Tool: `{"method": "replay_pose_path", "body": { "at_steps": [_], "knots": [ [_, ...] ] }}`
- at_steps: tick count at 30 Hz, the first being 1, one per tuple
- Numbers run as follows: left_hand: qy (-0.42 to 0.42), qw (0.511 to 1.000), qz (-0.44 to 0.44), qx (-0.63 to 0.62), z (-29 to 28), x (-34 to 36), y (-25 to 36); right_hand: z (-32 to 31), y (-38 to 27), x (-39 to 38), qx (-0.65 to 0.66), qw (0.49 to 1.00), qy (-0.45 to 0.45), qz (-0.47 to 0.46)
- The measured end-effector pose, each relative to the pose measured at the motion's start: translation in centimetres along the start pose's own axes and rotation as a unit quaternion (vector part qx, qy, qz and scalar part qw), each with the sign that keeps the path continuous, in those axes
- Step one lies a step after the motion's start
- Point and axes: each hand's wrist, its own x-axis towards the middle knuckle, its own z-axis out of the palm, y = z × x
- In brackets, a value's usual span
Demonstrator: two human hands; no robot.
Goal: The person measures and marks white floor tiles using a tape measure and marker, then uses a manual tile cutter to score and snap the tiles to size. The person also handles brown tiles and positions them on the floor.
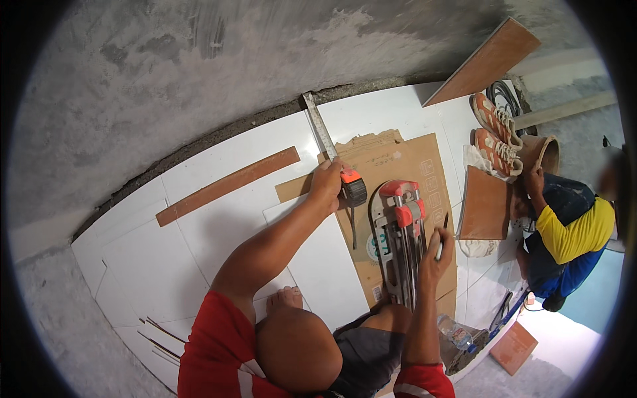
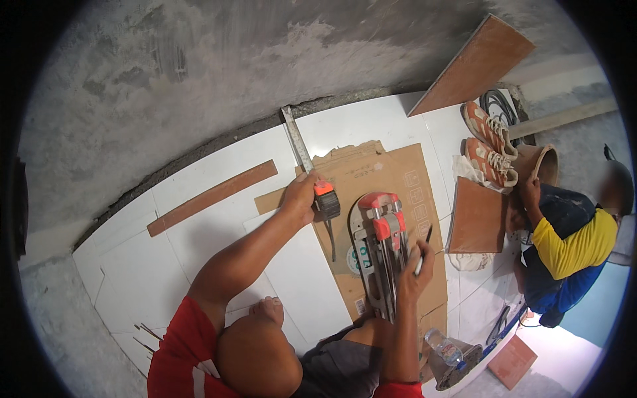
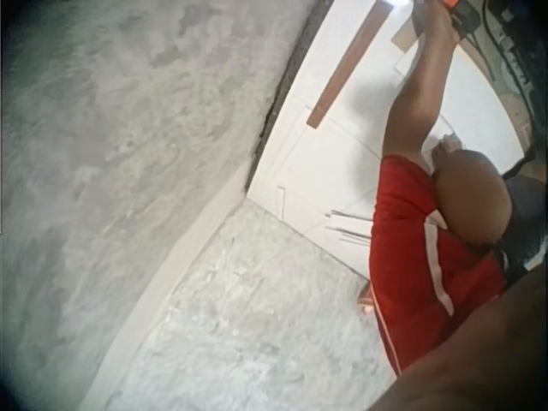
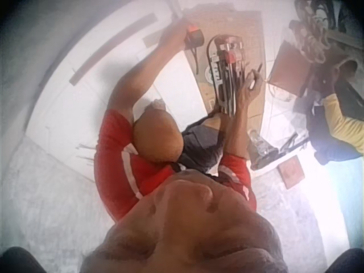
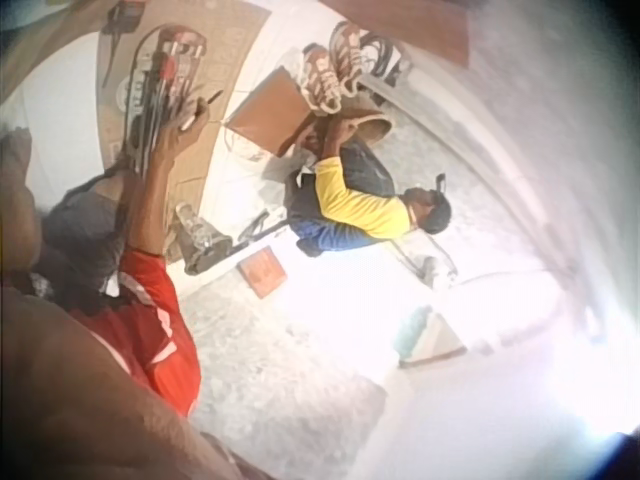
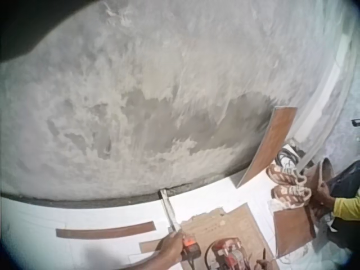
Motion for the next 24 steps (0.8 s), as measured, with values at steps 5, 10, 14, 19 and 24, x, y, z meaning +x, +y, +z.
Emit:
{"method": "replay_pose_path", "body": {
  "at_steps": [5,10,14,19,24],
  "knots": [
    [0.028,0.998,-0.037,-0.037,1.2,-0.2,1.1,-0.8,3.3,-4.0,0.012,0.998,0.022,0.058],
    [0.048,0.990,-0.056,-0.117,1.4,0.3,1.8,0.3,2.1,-3.6,-0.040,0.998,0.036,0.040],
    [0.053,0.993,-0.034,-0.104,1.4,0.6,1.5,0.4,2.9,-3.7,-0.060,0.997,0.037,0.007],
    [0.056,0.992,-0.024,-0.108,1.3,0.9,1.2,0.5,2.7,-3.6,-0.066,0.997,0.038,0.006],
    [0.049,0.995,-0.031,-0.084,0.8,0.6,1.3,0.5,2.9,-3.6,-0.063,0.997,0.036,0.018]
  ]
}}
